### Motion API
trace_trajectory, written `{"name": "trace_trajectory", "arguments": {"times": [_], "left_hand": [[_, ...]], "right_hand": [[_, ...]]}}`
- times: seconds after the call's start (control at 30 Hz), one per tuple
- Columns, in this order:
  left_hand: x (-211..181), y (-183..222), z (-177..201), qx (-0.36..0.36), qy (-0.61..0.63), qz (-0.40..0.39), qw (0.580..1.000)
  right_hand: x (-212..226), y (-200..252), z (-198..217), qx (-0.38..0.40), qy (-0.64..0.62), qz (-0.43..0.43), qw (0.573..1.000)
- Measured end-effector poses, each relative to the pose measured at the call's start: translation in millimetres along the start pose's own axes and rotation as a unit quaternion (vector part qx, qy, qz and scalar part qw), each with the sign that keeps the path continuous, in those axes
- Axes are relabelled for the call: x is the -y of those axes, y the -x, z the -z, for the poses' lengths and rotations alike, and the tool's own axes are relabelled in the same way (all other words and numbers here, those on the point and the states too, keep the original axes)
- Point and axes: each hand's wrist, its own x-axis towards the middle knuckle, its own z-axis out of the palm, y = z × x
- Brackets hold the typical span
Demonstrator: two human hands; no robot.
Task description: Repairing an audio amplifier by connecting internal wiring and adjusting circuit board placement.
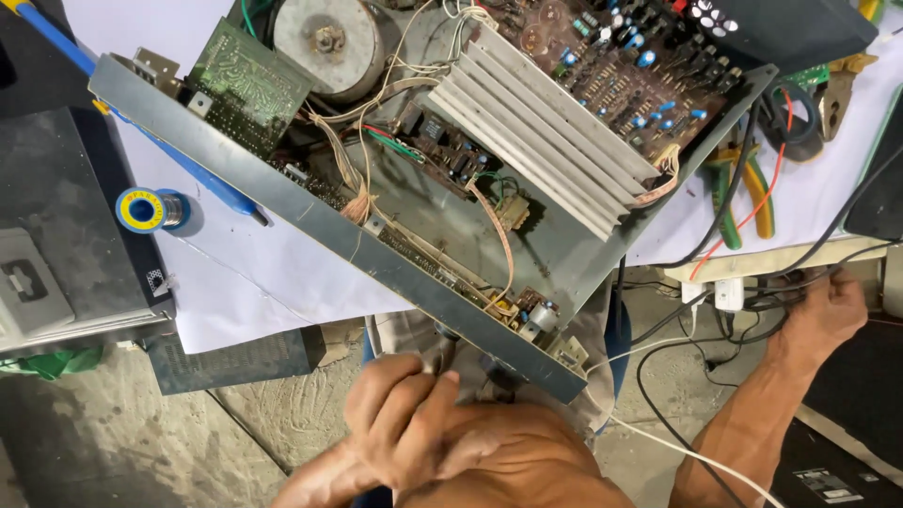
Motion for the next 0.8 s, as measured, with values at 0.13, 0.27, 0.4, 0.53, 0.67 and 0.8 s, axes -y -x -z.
{"name": "trace_trajectory", "arguments": {"times": [0.13,0.27,0.4,0.53,0.67,0.8], "left_hand": [[21.3,-75.1,22.5,0.169,-0.101,-0.14,0.971],[43.5,-98.7,3.2,0.237,-0.023,-0.122,0.964],[51.3,-92.0,-7.2,0.351,-0.029,-0.113,0.929],[52.1,-109.2,-0.9,0.328,0.024,-0.128,0.936],[54.0,-105.8,-2.4,0.362,0.076,-0.111,0.923],[52.8,-106.4,-5.6,0.386,0.074,-0.1,0.914]], "right_hand": [[0.4,-4.6,3.0,0.0,0.031,0.004,1.0],[20.3,-4.5,-3.4,-0.012,0.017,-0.045,0.999],[23.4,-4.5,-0.3,-0.005,0.047,-0.043,0.998],[24.6,-4.1,0.2,0.004,0.022,-0.058,0.998],[26.9,-2.1,4.2,0.023,-0.015,-0.058,0.998],[36.2,1.0,5.7,0.021,-0.016,-0.077,0.997]]}}
